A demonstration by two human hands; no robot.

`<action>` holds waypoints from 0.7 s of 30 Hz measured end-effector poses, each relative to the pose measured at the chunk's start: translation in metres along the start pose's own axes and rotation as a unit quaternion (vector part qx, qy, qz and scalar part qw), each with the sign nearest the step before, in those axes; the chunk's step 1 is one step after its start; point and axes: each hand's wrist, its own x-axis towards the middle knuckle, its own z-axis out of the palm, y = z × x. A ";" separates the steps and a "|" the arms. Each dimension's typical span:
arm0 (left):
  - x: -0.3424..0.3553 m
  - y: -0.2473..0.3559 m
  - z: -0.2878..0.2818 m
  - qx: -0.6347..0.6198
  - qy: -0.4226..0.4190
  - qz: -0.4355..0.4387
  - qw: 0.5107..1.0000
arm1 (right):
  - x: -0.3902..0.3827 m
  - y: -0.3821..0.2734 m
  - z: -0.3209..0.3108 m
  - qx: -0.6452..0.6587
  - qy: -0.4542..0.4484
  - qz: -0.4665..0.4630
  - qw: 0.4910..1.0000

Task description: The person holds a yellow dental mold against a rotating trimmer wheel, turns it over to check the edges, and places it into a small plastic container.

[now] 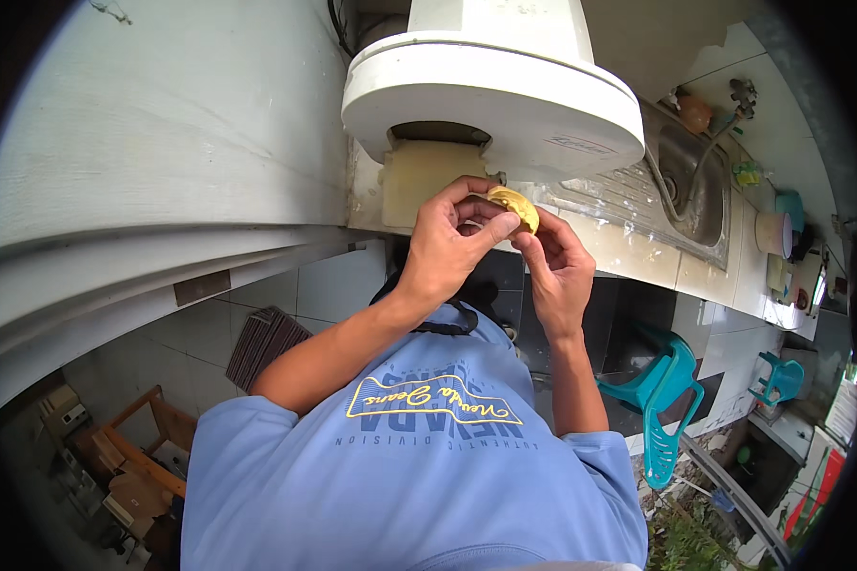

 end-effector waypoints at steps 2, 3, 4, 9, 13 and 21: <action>-0.003 0.003 0.012 0.013 -0.030 -0.029 0.999 | -0.009 -0.003 -0.021 0.097 0.005 0.036 0.995; -0.004 0.004 0.019 0.025 -0.045 -0.038 0.998 | -0.014 -0.005 -0.034 0.119 0.006 0.055 0.991; -0.006 0.005 0.026 0.039 -0.062 -0.047 0.996 | -0.020 -0.006 -0.048 0.141 0.001 0.071 0.987; -0.012 -0.015 0.095 0.076 -0.095 -0.026 0.992 | -0.044 -0.010 -0.119 0.202 0.011 0.092 0.975; -0.018 -0.040 0.156 0.100 -0.086 0.017 0.991 | -0.060 -0.013 -0.175 0.186 0.022 0.079 0.979; 0.002 -0.074 0.226 0.185 -0.079 0.114 0.973 | -0.058 -0.073 -0.345 -0.108 0.129 -0.112 0.979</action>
